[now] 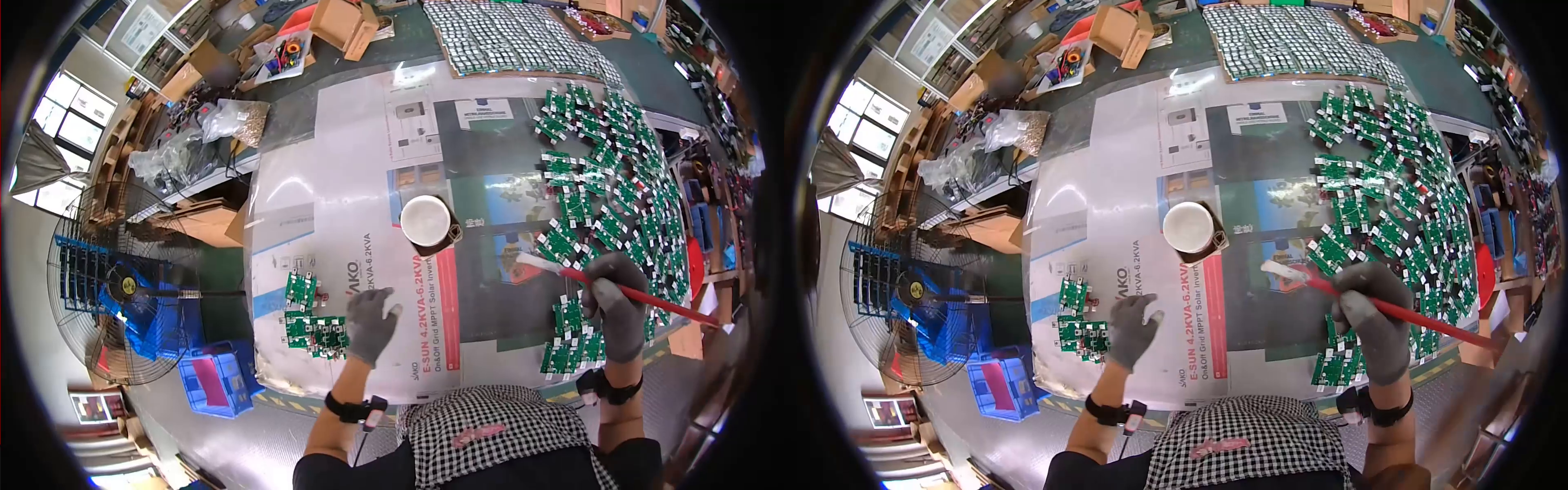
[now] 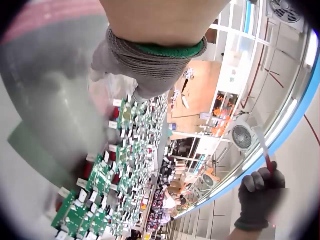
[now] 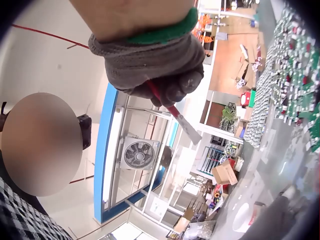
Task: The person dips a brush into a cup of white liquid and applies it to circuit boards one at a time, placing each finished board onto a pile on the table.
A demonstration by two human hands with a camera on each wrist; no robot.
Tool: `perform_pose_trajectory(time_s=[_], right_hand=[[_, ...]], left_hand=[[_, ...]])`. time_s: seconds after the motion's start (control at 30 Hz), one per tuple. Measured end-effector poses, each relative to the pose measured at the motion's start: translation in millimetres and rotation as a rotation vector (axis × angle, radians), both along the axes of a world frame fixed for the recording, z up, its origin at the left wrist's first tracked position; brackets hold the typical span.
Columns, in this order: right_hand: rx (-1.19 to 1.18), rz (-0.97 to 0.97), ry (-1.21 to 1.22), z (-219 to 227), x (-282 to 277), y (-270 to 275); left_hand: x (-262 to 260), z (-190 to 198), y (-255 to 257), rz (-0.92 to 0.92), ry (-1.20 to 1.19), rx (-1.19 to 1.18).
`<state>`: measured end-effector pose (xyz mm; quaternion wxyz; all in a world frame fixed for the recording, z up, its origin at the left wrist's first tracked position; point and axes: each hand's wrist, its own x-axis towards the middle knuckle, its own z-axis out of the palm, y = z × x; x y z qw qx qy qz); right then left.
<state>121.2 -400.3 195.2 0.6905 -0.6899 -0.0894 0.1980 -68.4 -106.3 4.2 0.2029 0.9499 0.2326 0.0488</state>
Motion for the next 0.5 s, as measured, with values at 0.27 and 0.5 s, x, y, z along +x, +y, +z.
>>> perform_pose_trajectory(time_s=[0.27, 0.5], right_hand=[[-0.098, 0.457, 0.167, -79, 51, 142], [-0.295, 0.473, -0.075, -174, 70, 196]], left_hand=[[-39, -12, 51, -0.113, 0.465, 0.212], [-25, 19, 40, 0.065, 0.361, -0.484]])
